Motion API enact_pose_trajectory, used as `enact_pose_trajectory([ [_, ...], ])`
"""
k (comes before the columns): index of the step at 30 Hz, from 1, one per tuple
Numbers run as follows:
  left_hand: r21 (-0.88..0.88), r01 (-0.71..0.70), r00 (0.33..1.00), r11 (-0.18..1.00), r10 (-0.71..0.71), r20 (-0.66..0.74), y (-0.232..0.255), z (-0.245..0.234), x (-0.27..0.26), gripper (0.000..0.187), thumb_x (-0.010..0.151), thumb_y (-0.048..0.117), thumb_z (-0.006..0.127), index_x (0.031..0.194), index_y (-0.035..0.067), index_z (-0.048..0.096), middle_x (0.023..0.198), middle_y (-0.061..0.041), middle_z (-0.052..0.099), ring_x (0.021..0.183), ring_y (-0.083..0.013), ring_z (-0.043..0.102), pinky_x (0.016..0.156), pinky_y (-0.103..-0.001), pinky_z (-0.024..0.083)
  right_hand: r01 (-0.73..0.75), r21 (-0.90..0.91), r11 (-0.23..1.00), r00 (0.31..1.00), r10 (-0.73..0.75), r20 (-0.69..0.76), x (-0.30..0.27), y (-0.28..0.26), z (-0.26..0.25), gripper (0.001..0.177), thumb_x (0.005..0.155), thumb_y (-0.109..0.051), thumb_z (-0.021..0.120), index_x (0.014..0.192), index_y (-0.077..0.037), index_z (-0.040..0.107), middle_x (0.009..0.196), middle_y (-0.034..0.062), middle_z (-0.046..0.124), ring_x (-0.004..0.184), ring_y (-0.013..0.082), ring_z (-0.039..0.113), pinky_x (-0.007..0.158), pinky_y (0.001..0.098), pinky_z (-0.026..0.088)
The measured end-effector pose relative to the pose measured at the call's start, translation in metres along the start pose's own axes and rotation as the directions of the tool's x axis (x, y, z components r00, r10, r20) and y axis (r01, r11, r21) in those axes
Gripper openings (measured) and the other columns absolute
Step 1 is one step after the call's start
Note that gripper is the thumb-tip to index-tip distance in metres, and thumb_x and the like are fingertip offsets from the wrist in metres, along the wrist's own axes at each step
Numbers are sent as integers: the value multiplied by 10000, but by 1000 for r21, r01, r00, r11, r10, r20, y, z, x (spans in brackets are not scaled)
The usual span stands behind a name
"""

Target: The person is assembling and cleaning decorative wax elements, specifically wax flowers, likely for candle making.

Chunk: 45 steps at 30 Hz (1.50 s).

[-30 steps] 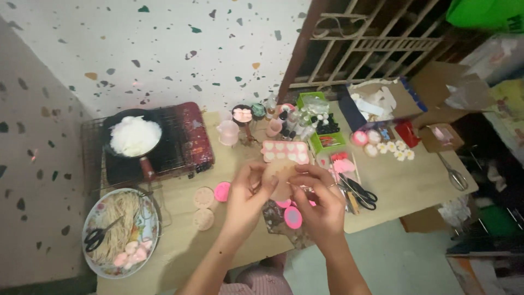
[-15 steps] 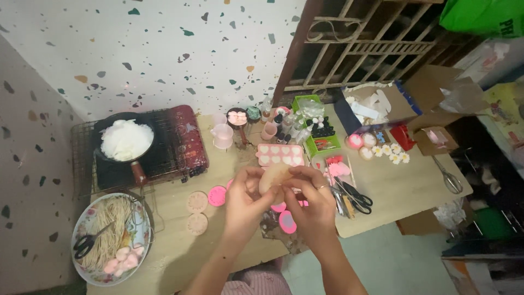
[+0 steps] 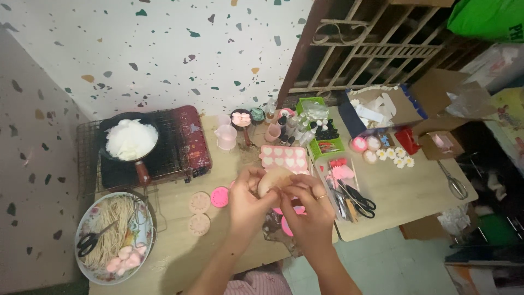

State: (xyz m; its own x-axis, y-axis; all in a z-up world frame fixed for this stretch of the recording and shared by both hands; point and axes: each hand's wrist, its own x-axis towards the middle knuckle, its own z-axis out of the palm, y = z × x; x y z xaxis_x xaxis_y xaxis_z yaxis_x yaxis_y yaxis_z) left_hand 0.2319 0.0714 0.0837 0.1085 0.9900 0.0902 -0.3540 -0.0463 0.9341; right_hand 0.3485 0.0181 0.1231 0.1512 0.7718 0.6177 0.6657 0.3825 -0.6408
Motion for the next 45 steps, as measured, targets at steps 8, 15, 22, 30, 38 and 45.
enact_pose_trajectory([
  [8, -10, 7, 1000, 1000, -7, -18, -9, 4, -5, 321, 770, -103, 652, 1060, -14, 544, 884, -82, 698, 798, -103, 681, 657, -238, 554, -15, -95, 995, 999, 13, -30, -7, -8, 1, 225, 782, 11, 808, 979, -16, 702, 1181, 112, 631, 902, 179, 711, 651, 247, 585],
  [15, -112, 101, 992, 989, -92, 84, 7, 1, -11, 291, 810, -87, 669, 1067, -24, 546, 914, -99, 720, 838, -125, 706, 695, -261, 597, -54, -125, 991, 999, 54, -2, -17, 1, -1, 180, 820, 6, 774, 968, -27, 676, 1213, 99, 603, 846, 174, 695, 606, 252, 610],
  [22, 115, 78, 995, 990, -85, 51, 22, 2, -23, 293, 839, 7, 745, 1106, -19, 628, 993, -76, 780, 907, -107, 730, 748, -264, 630, -84, -180, 980, 992, 99, 78, -14, -3, -4, 164, 826, -6, 755, 946, -17, 644, 1189, 117, 587, 886, 216, 693, 640, 284, 609],
  [30, 280, -4, 999, 960, -7, 38, 24, 2, -33, 272, 860, 73, 748, 1102, 10, 639, 928, -75, 797, 821, -108, 764, 699, -264, 625, -89, -226, 970, 991, 110, 81, -17, 7, 5, 135, 848, -31, 746, 947, -17, 656, 1125, 113, 626, 861, 232, 694, 651, 302, 592],
  [38, 7, 101, 982, 995, -101, 157, 6, -14, -22, 278, 967, 51, 591, 1240, -5, 573, 1069, -82, 714, 918, -123, 709, 770, -267, 585, -321, -26, 947, 936, 321, 143, -5, 12, 1, 119, 834, -39, 753, 931, -6, 694, 1082, 63, 648, 771, 148, 711, 600, 261, 584],
  [45, 16, 102, 969, 995, -103, 223, -5, -24, -12, 238, 1026, 70, 588, 1237, -31, 546, 985, -92, 708, 890, -114, 677, 741, -273, 566, -258, -2, 966, 956, 255, 143, -5, 12, 7, 116, 818, -19, 755, 932, -27, 734, 1054, 43, 655, 815, 116, 701, 610, 227, 578],
])
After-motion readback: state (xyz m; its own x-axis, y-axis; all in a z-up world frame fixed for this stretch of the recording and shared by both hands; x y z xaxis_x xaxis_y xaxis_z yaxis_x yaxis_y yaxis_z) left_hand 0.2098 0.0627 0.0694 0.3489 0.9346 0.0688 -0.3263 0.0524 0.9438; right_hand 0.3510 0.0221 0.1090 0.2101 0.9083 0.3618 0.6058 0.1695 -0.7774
